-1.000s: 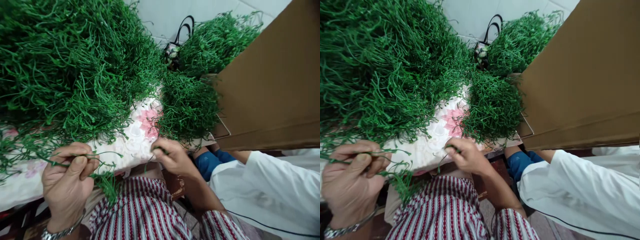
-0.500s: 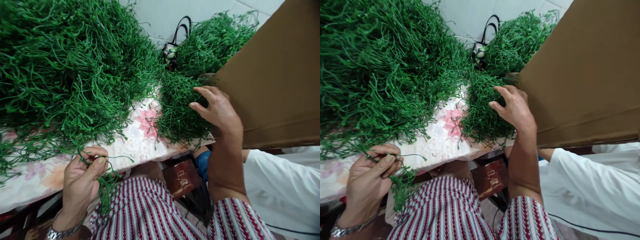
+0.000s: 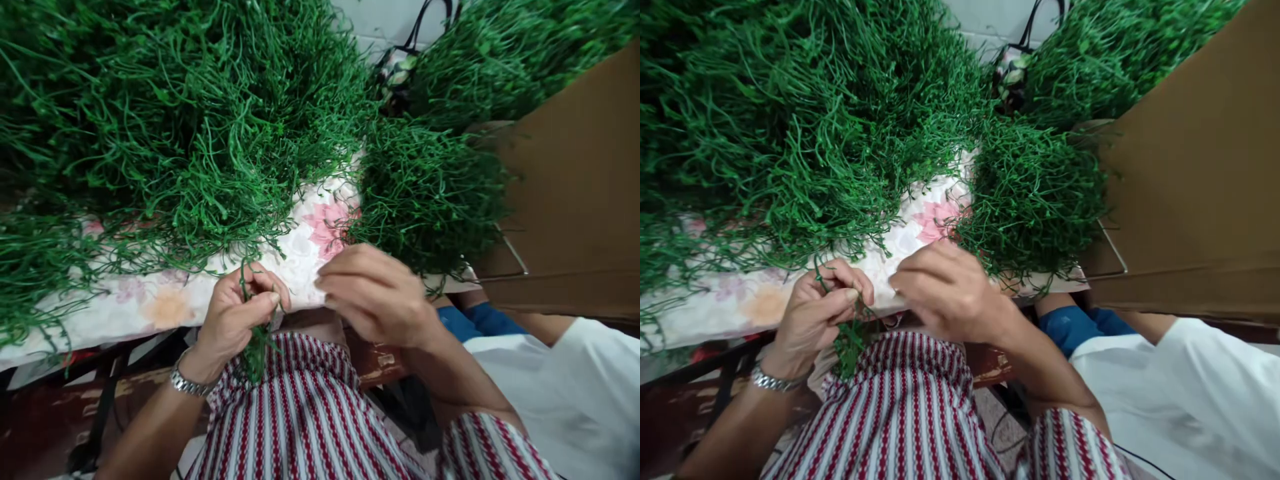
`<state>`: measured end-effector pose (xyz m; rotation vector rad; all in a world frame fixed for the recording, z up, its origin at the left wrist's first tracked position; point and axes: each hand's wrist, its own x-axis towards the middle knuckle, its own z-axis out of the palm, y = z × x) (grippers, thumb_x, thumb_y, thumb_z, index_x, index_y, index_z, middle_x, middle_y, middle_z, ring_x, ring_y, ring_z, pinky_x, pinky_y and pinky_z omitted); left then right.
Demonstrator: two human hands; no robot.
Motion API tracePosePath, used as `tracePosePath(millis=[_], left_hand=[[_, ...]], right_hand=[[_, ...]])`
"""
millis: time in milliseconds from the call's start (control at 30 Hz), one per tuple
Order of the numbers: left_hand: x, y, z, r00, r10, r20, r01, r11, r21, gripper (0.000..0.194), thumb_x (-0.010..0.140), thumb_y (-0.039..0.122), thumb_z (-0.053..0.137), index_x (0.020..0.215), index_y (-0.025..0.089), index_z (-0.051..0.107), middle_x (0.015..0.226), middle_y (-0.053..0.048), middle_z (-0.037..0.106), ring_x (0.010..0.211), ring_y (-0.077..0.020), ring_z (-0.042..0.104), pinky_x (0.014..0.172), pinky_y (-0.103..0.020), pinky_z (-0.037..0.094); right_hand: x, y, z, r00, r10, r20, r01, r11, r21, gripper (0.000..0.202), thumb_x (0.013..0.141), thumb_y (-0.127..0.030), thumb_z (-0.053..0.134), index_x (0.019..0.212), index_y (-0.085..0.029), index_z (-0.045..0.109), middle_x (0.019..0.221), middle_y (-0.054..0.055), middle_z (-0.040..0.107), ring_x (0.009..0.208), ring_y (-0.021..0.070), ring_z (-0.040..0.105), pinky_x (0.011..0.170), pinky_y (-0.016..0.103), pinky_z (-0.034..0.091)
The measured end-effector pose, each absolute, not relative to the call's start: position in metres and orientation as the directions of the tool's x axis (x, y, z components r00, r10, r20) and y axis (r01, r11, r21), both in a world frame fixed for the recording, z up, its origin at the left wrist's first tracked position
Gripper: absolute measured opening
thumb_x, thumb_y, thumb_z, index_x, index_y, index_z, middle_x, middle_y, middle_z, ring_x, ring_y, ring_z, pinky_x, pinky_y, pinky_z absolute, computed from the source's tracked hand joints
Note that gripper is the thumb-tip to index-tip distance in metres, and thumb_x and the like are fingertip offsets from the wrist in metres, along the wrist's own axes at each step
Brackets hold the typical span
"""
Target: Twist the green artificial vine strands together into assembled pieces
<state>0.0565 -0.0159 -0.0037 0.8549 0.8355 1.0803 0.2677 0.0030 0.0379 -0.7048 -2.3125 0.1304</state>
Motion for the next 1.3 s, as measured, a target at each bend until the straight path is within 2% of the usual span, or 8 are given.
tracePosePath(millis=[167,367,600,833,933,1067,1200,1300], left_hand=[[0.054,-0.018,-0.008,0.318,0.908,-0.271,-0.402,0.389,0.829,0.02,0.063,0.025,0.075,0.067,0.014,0.059,0.054,0.004,0.053,0.039,-0.0016,0.035,0.037,-0.014,0.023],[0.05,-0.019,-0.015,0.354,0.867,-0.351,-0.388,0.477,0.789,0.026,0.057,0.029,0.08,0.067,0.012,0.063,0.049,0.004,0.049,0.038,-0.0013,0.032,0.036,-0.014,0.02],[0.048,-0.021,-0.017,0.308,0.881,-0.359,-0.311,0.45,0.837,0.022,0.063,0.031,0.076,0.071,0.013,0.067,0.054,0.002,0.05,0.044,-0.0041,0.035,0.039,-0.017,0.024],[0.046,-0.023,-0.022,0.231,0.953,-0.197,-0.18,0.241,0.954,0.009,0.068,0.02,0.069,0.066,0.016,0.061,0.06,0.002,0.052,0.052,-0.0077,0.04,0.048,-0.02,0.03],[0.045,-0.025,-0.024,0.21,0.97,-0.126,-0.079,0.145,0.986,0.008,0.073,0.018,0.063,0.067,0.016,0.057,0.061,0.002,0.05,0.057,-0.0092,0.041,0.053,-0.022,0.033],[0.044,-0.031,-0.022,0.262,0.963,0.055,0.153,-0.098,0.983,0.014,0.08,0.014,0.052,0.066,0.017,0.05,0.061,0.002,0.044,0.057,-0.0096,0.04,0.054,-0.023,0.032],[0.039,-0.035,-0.02,0.236,0.905,0.354,0.303,-0.415,0.858,0.011,0.077,0.008,0.053,0.072,0.017,0.053,0.065,0.0,0.05,0.059,-0.0113,0.047,0.056,-0.024,0.036],[0.032,-0.034,-0.017,0.187,0.865,0.466,0.379,-0.501,0.778,0.011,0.076,0.008,0.056,0.077,0.018,0.058,0.066,-0.001,0.054,0.062,-0.0131,0.051,0.058,-0.025,0.039]], right_hand=[[0.227,0.002,0.013,-0.676,0.458,0.578,0.367,0.889,-0.274,0.016,0.088,-0.016,0.052,0.102,-0.012,0.059,0.087,0.007,0.065,0.077,0.0128,0.058,0.068,0.027,0.049],[0.229,0.007,-0.002,-0.685,0.338,0.645,0.317,0.936,-0.154,0.017,0.09,-0.016,0.049,0.104,-0.01,0.056,0.074,0.005,0.061,0.07,0.0134,0.056,0.063,0.027,0.047],[0.232,0.008,-0.001,-0.775,0.229,0.589,0.352,0.93,0.102,0.014,0.089,-0.018,0.048,0.092,-0.014,0.06,0.075,0.005,0.061,0.07,0.0157,0.054,0.062,0.031,0.043],[0.229,0.01,-0.001,-0.816,0.244,0.524,0.376,0.912,0.161,0.009,0.087,-0.022,0.052,0.08,-0.021,0.058,0.068,0.0,0.056,0.068,0.0144,0.047,0.065,0.03,0.035],[0.226,0.01,-0.003,-0.822,0.301,0.484,0.366,0.93,0.044,0.014,0.089,-0.021,0.047,0.078,-0.02,0.056,0.065,-0.001,0.052,0.062,0.0138,0.042,0.061,0.03,0.031],[0.221,0.008,-0.009,-0.756,0.461,0.464,0.324,0.88,-0.347,0.021,0.086,-0.013,0.038,0.071,-0.017,0.052,0.062,0.0,0.048,0.06,0.0128,0.041,0.061,0.028,0.032],[0.218,0.001,-0.017,-0.714,0.635,0.295,0.208,0.595,-0.776,0.024,0.089,-0.021,0.037,0.068,-0.016,0.046,0.06,-0.001,0.046,0.057,0.0098,0.042,0.057,0.023,0.034],[0.219,-0.005,-0.021,-0.748,0.655,0.111,0.179,0.359,-0.916,0.026,0.092,-0.026,0.038,0.068,-0.016,0.043,0.056,-0.005,0.038,0.048,0.0067,0.035,0.047,0.018,0.029]])
